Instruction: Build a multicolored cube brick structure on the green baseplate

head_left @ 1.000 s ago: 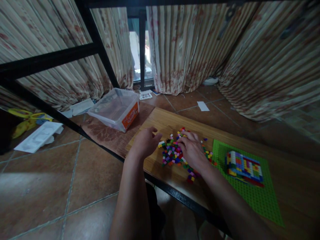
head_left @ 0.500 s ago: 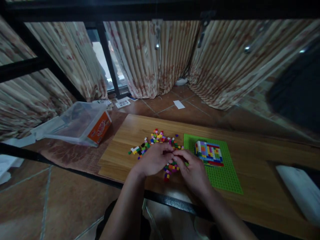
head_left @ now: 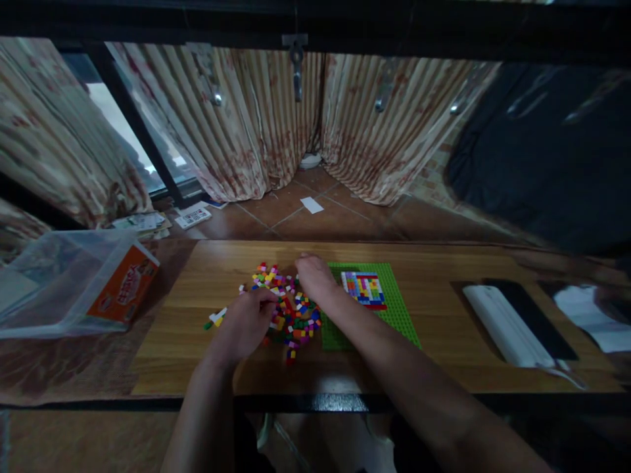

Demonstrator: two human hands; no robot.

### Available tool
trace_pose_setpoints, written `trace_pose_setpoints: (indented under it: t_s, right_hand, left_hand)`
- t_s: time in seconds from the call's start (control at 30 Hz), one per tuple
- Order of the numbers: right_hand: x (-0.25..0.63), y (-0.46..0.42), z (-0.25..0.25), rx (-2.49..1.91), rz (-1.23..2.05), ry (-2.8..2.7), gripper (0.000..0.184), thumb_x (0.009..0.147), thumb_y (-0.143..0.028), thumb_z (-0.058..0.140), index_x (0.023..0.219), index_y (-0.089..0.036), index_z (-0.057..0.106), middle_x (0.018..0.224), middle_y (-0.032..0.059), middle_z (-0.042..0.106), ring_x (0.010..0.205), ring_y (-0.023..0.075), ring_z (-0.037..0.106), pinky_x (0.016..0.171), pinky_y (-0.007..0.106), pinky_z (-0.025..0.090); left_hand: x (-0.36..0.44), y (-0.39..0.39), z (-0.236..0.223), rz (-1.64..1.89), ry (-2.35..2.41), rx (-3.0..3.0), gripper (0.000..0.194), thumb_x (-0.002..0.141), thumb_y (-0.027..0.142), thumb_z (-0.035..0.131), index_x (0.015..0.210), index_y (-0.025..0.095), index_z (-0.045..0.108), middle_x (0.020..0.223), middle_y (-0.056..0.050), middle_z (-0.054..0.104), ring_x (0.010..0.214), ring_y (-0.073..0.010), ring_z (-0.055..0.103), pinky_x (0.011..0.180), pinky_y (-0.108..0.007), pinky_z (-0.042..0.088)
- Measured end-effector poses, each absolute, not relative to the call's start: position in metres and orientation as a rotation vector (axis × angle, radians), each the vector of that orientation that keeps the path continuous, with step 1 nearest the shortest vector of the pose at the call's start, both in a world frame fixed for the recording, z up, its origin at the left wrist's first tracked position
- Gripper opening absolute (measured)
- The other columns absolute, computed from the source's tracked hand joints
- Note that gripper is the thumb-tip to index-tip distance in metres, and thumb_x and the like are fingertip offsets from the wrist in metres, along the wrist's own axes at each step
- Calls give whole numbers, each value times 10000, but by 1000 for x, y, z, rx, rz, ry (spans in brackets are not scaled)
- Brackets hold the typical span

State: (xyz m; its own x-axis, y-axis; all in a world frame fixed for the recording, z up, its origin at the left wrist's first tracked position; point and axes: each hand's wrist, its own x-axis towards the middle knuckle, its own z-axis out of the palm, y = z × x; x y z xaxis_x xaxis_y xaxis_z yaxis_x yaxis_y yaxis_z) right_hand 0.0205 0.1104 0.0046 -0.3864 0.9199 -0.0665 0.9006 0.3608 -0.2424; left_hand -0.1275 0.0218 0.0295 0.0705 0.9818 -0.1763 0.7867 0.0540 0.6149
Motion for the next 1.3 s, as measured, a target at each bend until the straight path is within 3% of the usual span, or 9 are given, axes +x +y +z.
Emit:
trace_pose_setpoints:
  t_s: [0.23,0.37,0.47,0.57,0.7,0.87,1.07,1.3]
  right_hand:
    - [19,104,18,-1645,399,-2503,296,857,-14,470,977,-82,732,1067,189,699,964,229,680,849,308,517]
    - [52,78,32,-1541,399,-2344,319,924,-98,436,1056,-169,717,1091,108,697,1038,193,656,922,318,510]
    - [103,49,29,-1347,704,-1710,264,940,-235,469,1017,-187,717,1023,77,707,799,157,703,737,312,577]
    - [157,26,15,-1423,819,-1291,228,849,-367,611,923,-179,719,886,70,730,737,185,715,690,341,588]
    - [197,17,-7,-1537,862,-1015,318,720,-453,736,881,-181,707,787,63,737,714,199,707,679,349,581]
    - [197,21,-20,-1499,976,-883,301,572,-385,837,778,-194,733,753,31,720,689,164,646,615,301,536]
    - [195,19,-22,-1446,1042,-964,262,568,-384,837,759,-218,770,707,16,713,601,123,564,591,285,477]
    - [197,20,-28,-1469,1110,-1001,272,555,-397,845,758,-228,778,712,18,727,620,137,598,629,306,489]
  left_hand:
    - [-140,19,27,403,1752,1828,258,831,211,443,824,195,701,814,-37,714,772,-201,637,723,-290,444]
    - [-134,18,32,408,1755,1807,271,844,223,432,833,185,700,807,-44,715,762,-201,641,717,-287,451]
    - [-126,19,32,426,1754,1820,281,857,232,431,889,189,707,819,-41,724,766,-197,653,712,-279,458]
    - [-119,21,27,498,1756,1848,292,863,247,440,954,197,713,863,-40,741,795,-203,667,741,-284,472]
    - [-104,25,19,618,1757,1873,300,868,257,447,972,182,719,870,-51,743,777,-208,669,760,-303,484]
    - [-82,30,16,693,1718,1899,284,874,246,454,960,170,713,910,-67,739,803,-209,666,756,-308,486]
    - [-69,30,16,595,1730,1946,291,886,224,438,963,169,714,904,-76,734,820,-215,674,761,-315,485]
    - [-70,28,14,571,1744,1980,278,884,201,444,951,176,713,873,-65,740,782,-201,683,711,-296,491]
